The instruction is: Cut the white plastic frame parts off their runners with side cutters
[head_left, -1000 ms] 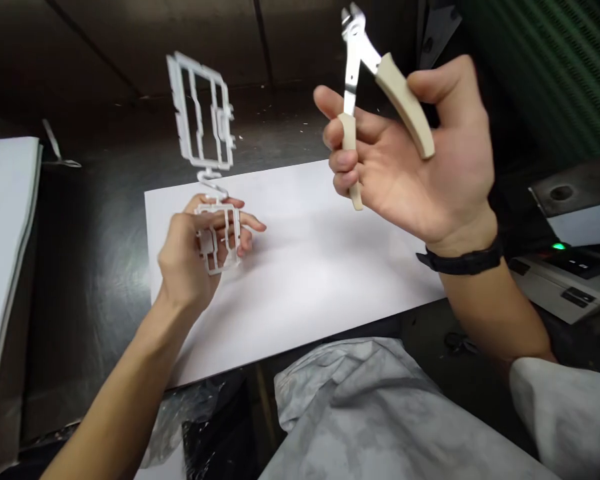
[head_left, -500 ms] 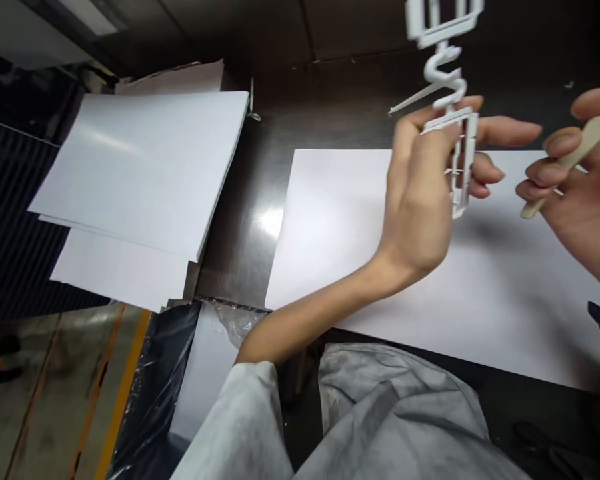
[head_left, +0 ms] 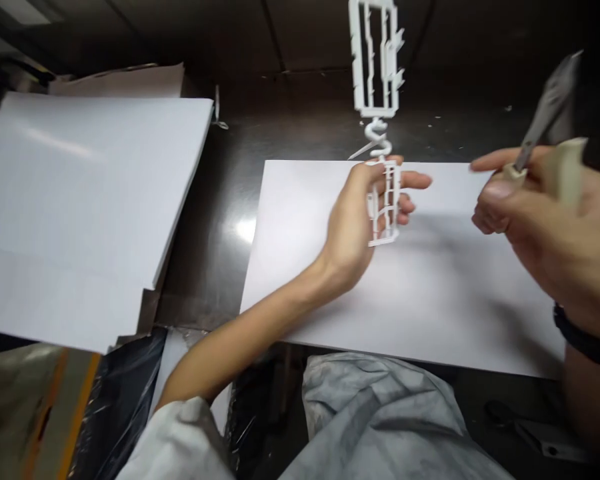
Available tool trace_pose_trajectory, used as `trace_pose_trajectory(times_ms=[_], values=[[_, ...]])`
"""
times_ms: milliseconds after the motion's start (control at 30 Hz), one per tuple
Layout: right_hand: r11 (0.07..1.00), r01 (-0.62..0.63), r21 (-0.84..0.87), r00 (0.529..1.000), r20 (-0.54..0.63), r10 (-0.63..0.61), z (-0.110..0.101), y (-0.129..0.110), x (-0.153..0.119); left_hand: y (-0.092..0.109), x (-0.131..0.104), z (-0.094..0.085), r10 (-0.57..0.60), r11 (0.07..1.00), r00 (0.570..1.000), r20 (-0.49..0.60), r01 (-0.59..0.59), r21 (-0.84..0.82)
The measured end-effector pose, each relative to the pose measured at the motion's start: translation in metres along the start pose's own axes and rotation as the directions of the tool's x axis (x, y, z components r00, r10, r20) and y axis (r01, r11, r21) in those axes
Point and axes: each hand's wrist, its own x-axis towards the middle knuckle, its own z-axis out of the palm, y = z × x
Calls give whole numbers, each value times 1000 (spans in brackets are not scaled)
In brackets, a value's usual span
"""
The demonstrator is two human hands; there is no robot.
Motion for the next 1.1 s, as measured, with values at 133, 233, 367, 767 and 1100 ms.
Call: trace_pose_trajectory(times_ms=[133, 233, 367, 767, 1100], values=[[998, 18, -63, 999, 37, -15, 10, 3, -2, 3, 13, -15, -98, 995, 993, 58, 96, 38], [995, 2, -98, 983, 184, 16, 13, 12, -1, 3, 14, -22, -175, 982, 979, 106, 166, 90], [986, -4, -165, 966, 254, 47, 12, 17, -7, 3, 8, -26, -246, 964, 967, 72, 236, 120], [974, -186, -127, 982, 17, 190, 19, 5, -15, 9, 11, -32, -255, 964, 965, 55, 258, -65], [985, -155, -80, 988, 12, 156, 21, 15, -22, 24, 16, -40, -162, 960, 982, 102, 180, -213]])
